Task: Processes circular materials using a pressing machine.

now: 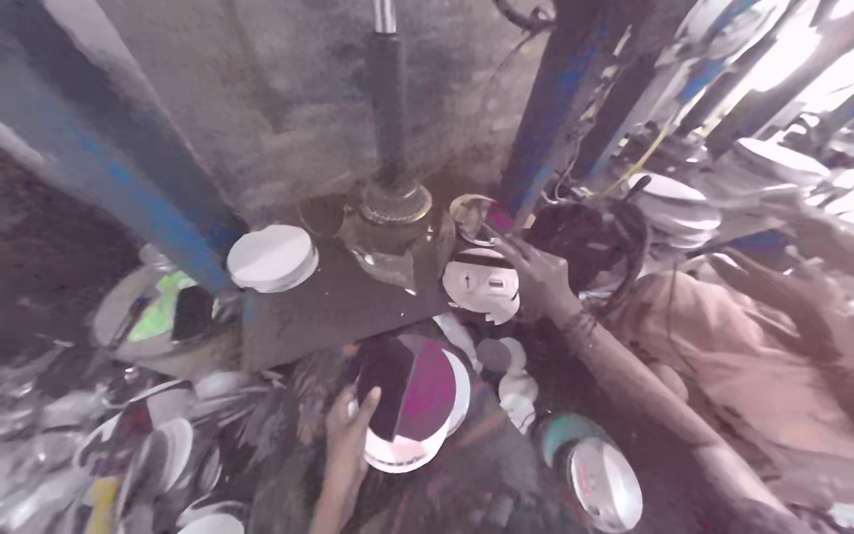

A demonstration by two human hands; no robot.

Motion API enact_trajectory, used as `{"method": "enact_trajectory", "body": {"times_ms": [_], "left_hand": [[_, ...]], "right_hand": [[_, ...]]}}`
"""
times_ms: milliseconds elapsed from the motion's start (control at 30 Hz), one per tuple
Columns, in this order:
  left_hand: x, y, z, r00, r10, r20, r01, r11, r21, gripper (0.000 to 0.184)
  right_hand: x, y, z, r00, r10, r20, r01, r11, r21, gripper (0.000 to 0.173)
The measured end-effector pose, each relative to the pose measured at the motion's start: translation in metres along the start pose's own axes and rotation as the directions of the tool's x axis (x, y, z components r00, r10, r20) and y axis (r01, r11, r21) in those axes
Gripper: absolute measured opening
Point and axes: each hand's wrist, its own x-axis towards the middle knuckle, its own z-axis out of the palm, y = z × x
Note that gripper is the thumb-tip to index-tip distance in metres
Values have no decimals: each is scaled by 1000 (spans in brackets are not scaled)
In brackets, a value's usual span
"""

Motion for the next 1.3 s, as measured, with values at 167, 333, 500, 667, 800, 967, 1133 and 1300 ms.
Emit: {"method": "enact_trajectory", "body": {"times_ms": [167,333,500,667,800,967,1133,1300], "left_hand": [[0,0,4,1000,-16,-20,15,1000,-27,17],[4,-11,-2,995,92,24,-89,989,-121,18],[4,-12,-3,991,132,11,-130,984,-124,14],[2,-5,2,994,108,1,-108,992,-72,19],[2,-7,0,992,128,-19,-128,992,-6,17],[1,-9,-11,985,140,99,-135,989,-63,31],[1,-16,-14,914,96,393,-84,995,-47,61],[1,-19,-15,862,127,491,-112,992,-60,60]], "right_hand": [[45,26,33,996,90,27,-88,994,-67,55],[60,57,79,816,351,459,-361,930,-70,32],[67,26,70,837,304,455,-376,924,73,40],[23,-94,11,807,-139,573,-330,700,634,27],[2,-129,12,817,-176,550,-347,612,711,33],[31,-29,34,646,428,632,-750,201,630,32],[59,52,60,277,812,514,-834,-62,548,41],[54,45,47,355,834,421,-922,388,8,54]]}}
